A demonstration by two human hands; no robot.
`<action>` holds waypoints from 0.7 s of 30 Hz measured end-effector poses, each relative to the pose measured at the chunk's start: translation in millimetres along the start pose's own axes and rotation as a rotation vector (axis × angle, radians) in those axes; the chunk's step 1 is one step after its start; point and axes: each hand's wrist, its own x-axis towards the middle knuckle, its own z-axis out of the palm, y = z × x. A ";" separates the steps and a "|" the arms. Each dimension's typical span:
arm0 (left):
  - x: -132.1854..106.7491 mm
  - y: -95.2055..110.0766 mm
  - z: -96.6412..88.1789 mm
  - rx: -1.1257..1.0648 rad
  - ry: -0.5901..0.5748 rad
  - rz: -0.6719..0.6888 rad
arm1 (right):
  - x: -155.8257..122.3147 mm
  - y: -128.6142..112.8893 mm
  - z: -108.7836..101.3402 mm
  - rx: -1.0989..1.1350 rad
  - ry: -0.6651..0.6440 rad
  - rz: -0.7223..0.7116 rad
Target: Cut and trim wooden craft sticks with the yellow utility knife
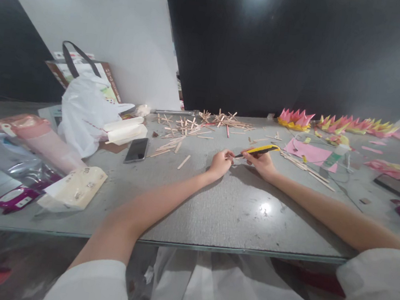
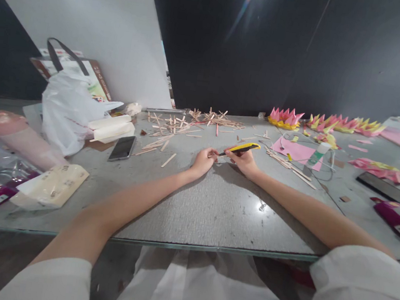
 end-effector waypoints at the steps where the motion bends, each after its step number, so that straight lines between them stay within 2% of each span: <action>1: -0.1 -0.1 -0.1 0.000 0.000 0.002 | -0.1 -0.3 0.0 -0.001 0.000 0.000; 21: -1.2 1.1 -0.9 0.021 0.005 0.011 | -0.8 -4.5 0.4 -0.027 -0.007 0.013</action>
